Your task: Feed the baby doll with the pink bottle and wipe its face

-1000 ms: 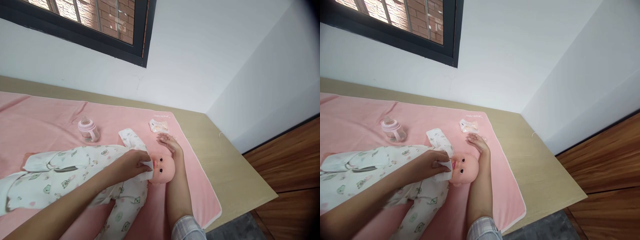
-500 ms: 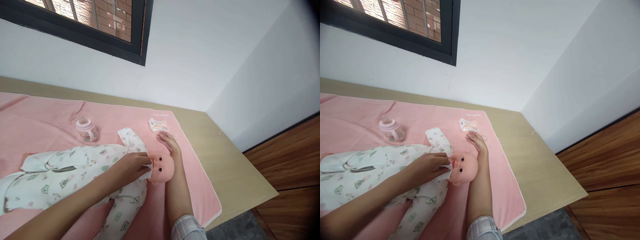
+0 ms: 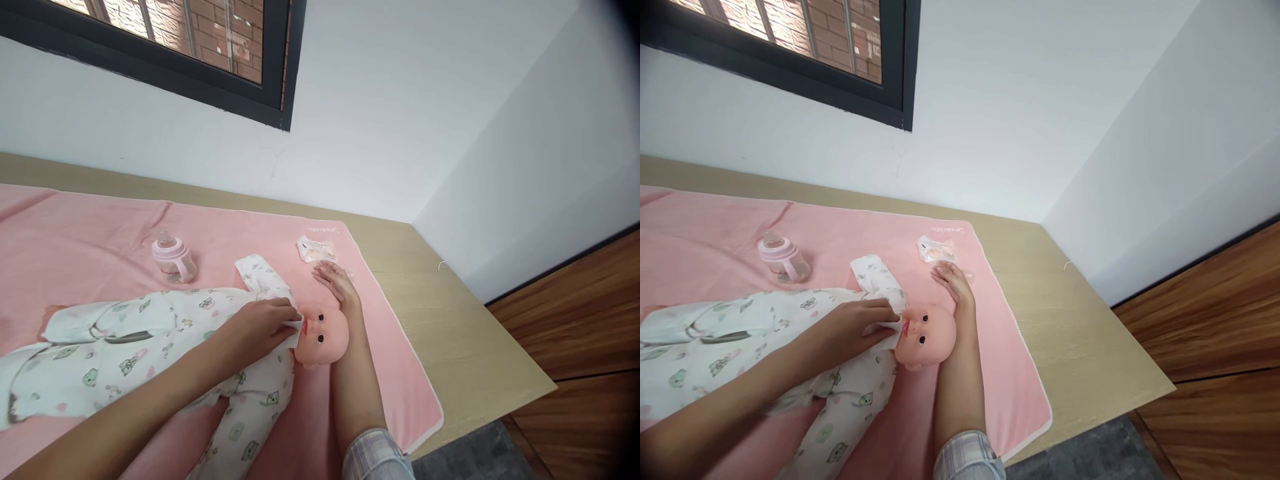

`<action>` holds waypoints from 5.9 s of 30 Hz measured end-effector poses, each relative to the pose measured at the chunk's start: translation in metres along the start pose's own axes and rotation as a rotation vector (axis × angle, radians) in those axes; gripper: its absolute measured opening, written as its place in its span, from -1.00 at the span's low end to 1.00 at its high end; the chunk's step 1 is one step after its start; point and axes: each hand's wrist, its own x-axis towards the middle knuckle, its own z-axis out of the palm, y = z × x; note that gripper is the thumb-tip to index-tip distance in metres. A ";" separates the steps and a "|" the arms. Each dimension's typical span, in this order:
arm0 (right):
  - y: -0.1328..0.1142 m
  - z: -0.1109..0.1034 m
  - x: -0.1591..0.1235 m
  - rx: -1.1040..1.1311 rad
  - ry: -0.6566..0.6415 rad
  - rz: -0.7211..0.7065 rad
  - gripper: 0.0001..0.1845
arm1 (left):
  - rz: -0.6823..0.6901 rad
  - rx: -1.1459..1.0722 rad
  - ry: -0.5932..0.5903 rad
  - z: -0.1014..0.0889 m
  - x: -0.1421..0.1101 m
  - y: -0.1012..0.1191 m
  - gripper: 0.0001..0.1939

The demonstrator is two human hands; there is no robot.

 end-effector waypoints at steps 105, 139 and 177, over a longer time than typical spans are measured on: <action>0.003 -0.002 0.005 0.007 0.038 -0.006 -0.76 | 0.055 0.033 -0.038 0.006 -0.001 -0.001 -0.80; 0.003 -0.003 0.005 -0.002 0.036 -0.011 -0.76 | 0.053 0.115 0.112 0.012 0.000 -0.010 -0.69; 0.004 -0.004 0.006 0.010 0.031 -0.010 -0.79 | 0.115 0.064 0.147 0.014 -0.001 -0.003 -0.68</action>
